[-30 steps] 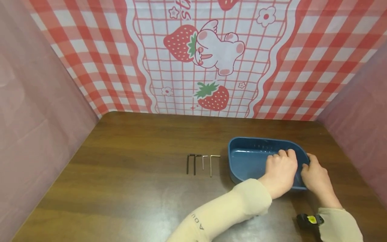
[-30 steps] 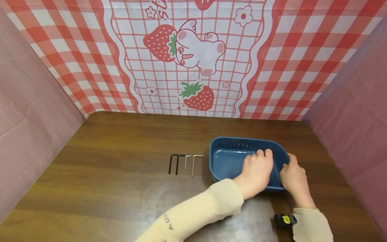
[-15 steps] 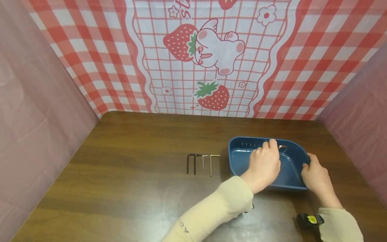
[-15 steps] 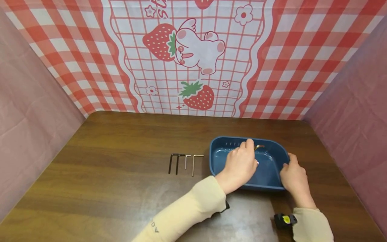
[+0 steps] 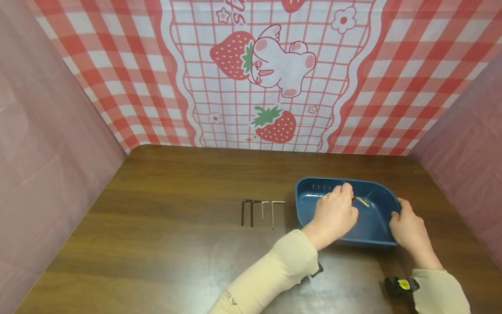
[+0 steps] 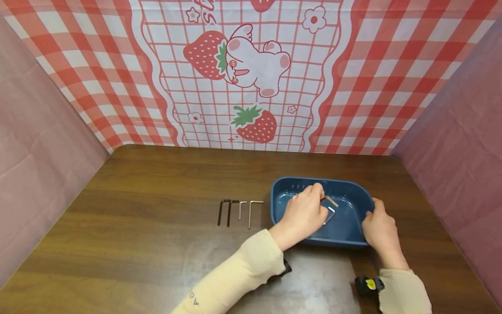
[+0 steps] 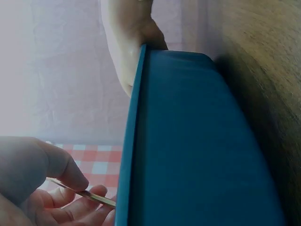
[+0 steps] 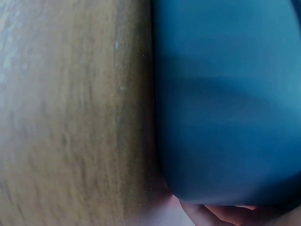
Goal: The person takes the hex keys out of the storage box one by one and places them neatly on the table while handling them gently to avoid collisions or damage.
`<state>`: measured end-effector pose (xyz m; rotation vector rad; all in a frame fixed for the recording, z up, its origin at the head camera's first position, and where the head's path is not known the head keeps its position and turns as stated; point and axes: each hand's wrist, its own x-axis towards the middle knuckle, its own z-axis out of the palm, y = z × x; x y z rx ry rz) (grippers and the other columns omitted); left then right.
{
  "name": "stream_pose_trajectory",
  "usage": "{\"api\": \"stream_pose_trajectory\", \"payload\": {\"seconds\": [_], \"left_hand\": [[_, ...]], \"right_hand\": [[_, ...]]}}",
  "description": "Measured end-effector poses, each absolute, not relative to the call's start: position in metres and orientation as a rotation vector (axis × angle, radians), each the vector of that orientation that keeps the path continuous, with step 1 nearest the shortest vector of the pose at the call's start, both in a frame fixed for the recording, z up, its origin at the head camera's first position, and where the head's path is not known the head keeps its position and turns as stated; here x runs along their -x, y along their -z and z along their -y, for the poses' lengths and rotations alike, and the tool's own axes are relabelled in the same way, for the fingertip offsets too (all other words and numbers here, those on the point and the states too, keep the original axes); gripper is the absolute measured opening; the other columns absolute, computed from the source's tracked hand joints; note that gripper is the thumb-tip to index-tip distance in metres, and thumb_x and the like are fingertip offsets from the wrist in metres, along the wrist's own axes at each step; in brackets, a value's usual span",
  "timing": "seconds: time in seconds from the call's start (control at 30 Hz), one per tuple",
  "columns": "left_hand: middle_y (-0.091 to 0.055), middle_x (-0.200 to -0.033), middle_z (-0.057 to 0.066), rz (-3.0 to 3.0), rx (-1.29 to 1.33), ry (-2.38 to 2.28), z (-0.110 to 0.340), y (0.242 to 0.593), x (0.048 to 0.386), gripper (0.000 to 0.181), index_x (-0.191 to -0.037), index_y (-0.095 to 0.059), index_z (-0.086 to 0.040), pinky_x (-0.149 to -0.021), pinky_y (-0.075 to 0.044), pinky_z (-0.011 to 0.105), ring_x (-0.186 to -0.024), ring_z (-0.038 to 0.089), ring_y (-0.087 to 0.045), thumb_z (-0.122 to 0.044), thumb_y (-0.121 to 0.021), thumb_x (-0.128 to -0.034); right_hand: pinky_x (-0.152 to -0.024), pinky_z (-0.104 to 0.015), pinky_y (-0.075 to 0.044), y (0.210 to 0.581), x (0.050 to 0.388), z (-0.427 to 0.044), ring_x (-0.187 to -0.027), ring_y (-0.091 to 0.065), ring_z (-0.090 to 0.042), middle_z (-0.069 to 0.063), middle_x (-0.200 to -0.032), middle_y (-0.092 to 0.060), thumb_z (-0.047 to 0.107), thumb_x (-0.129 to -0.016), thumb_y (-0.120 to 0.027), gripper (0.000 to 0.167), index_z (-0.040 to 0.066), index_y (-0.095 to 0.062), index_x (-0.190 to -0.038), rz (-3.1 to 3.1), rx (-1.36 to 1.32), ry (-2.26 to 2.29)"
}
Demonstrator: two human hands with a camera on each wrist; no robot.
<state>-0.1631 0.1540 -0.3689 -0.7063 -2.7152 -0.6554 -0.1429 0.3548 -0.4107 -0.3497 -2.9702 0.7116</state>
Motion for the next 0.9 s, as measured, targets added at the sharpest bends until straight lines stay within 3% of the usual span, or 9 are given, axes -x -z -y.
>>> {"api": "stream_pose_trajectory", "payload": {"seconds": [0.23,0.47,0.73,0.9], "left_hand": [[-0.057,-0.081,-0.011,2.724,0.711,0.848,-0.141,0.366,0.166,0.011,-0.089,-0.055,-0.02,-0.057,-0.04,0.012,-0.068,-0.001,-0.053,-0.019,-0.063,-0.0824],[-0.051,-0.088,-0.007,2.593,0.733,1.029,-0.13,0.36,0.172,0.011,-0.091,-0.056,-0.019,-0.065,-0.039,0.01,-0.075,0.001,-0.052,-0.012,-0.06,-0.0825],[-0.049,-0.085,-0.006,2.482,0.762,1.081,-0.112,0.353,0.172,0.01,-0.09,-0.054,-0.016,-0.061,-0.034,0.009,-0.068,0.001,-0.048,-0.011,-0.057,-0.0831],[-0.053,-0.087,-0.003,2.424,0.738,1.116,-0.095,0.35,0.175,0.007,-0.093,-0.055,-0.014,-0.064,-0.038,0.008,-0.071,0.003,-0.05,-0.012,-0.054,-0.0866]], "right_hand": [[-0.076,-0.062,-0.036,0.411,0.144,-0.354,-0.099,-0.04,-0.061,-0.045,-0.116,-0.039,0.009,-0.093,-0.031,0.044,-0.01,-0.022,-0.132,2.979,0.348,-0.717],[-0.076,-0.063,-0.036,0.409,0.144,-0.356,-0.099,-0.04,-0.061,-0.046,-0.115,-0.038,0.009,-0.093,-0.03,0.045,-0.011,-0.021,-0.132,2.982,0.347,-0.721],[-0.074,-0.062,-0.036,0.411,0.144,-0.355,-0.097,-0.041,-0.061,-0.045,-0.114,-0.039,0.008,-0.093,-0.032,0.044,-0.011,-0.023,-0.131,2.976,0.341,-0.702],[-0.074,-0.061,-0.036,0.411,0.144,-0.355,-0.096,-0.041,-0.061,-0.046,-0.114,-0.04,0.008,-0.093,-0.032,0.044,-0.011,-0.023,-0.131,2.975,0.342,-0.701]]}}
